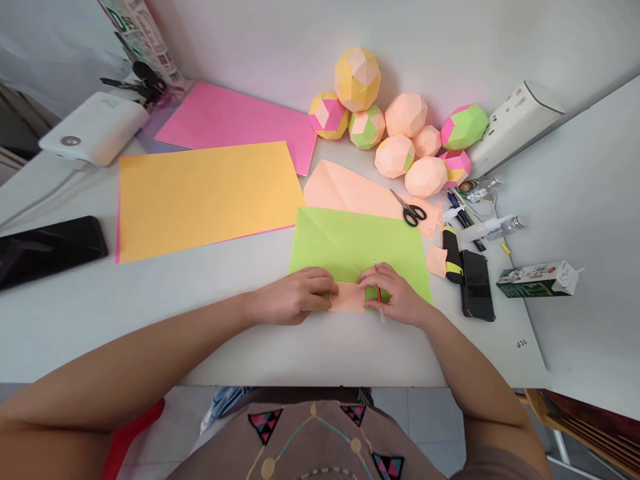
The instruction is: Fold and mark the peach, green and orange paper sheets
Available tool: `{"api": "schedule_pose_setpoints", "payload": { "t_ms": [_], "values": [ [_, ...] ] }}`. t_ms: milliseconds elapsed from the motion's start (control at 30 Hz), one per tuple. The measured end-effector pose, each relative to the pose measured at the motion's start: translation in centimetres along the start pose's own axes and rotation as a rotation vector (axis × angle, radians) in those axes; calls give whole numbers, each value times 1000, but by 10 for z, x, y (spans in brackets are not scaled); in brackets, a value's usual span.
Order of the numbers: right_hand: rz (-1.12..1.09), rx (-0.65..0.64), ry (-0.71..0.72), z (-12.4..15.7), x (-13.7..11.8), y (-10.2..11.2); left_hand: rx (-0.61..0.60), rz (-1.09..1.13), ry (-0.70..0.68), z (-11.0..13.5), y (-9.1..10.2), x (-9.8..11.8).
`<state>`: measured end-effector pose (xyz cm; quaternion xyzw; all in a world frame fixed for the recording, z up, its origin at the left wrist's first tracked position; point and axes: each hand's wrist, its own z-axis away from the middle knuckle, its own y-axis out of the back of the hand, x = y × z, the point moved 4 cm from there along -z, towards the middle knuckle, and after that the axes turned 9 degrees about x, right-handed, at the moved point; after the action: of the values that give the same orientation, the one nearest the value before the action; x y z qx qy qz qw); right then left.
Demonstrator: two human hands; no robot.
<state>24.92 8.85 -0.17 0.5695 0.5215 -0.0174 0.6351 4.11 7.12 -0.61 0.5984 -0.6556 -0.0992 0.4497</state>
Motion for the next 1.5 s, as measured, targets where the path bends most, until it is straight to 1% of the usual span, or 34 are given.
{"api": "schedule_pose_setpoints", "payload": {
  "t_ms": [267, 400, 600, 767, 1100, 1300, 1500],
  "values": [
    [9, 45, 4, 0, 0, -2, 16, 38, -17, -1, 1, 1],
    [-10, 61, 18, -1, 0, -3, 10, 58, 4, -2, 0, 0],
    [-20, 96, 71, -2, -3, -5, 33, 37, -10, 0, 0, -1],
    [-16, 100, 41, -2, -4, -6, 50, 27, -16, -1, 2, -1],
    [1, 100, 23, -2, -3, -7, 24, 12, 27, 1, 0, -3],
    [11, 109, 54, -2, -3, -7, -2, 89, 50, -1, 5, -4],
    [43, 83, 66, -1, -3, -8, -53, 131, 88, -2, 7, -5]
  ]
}}
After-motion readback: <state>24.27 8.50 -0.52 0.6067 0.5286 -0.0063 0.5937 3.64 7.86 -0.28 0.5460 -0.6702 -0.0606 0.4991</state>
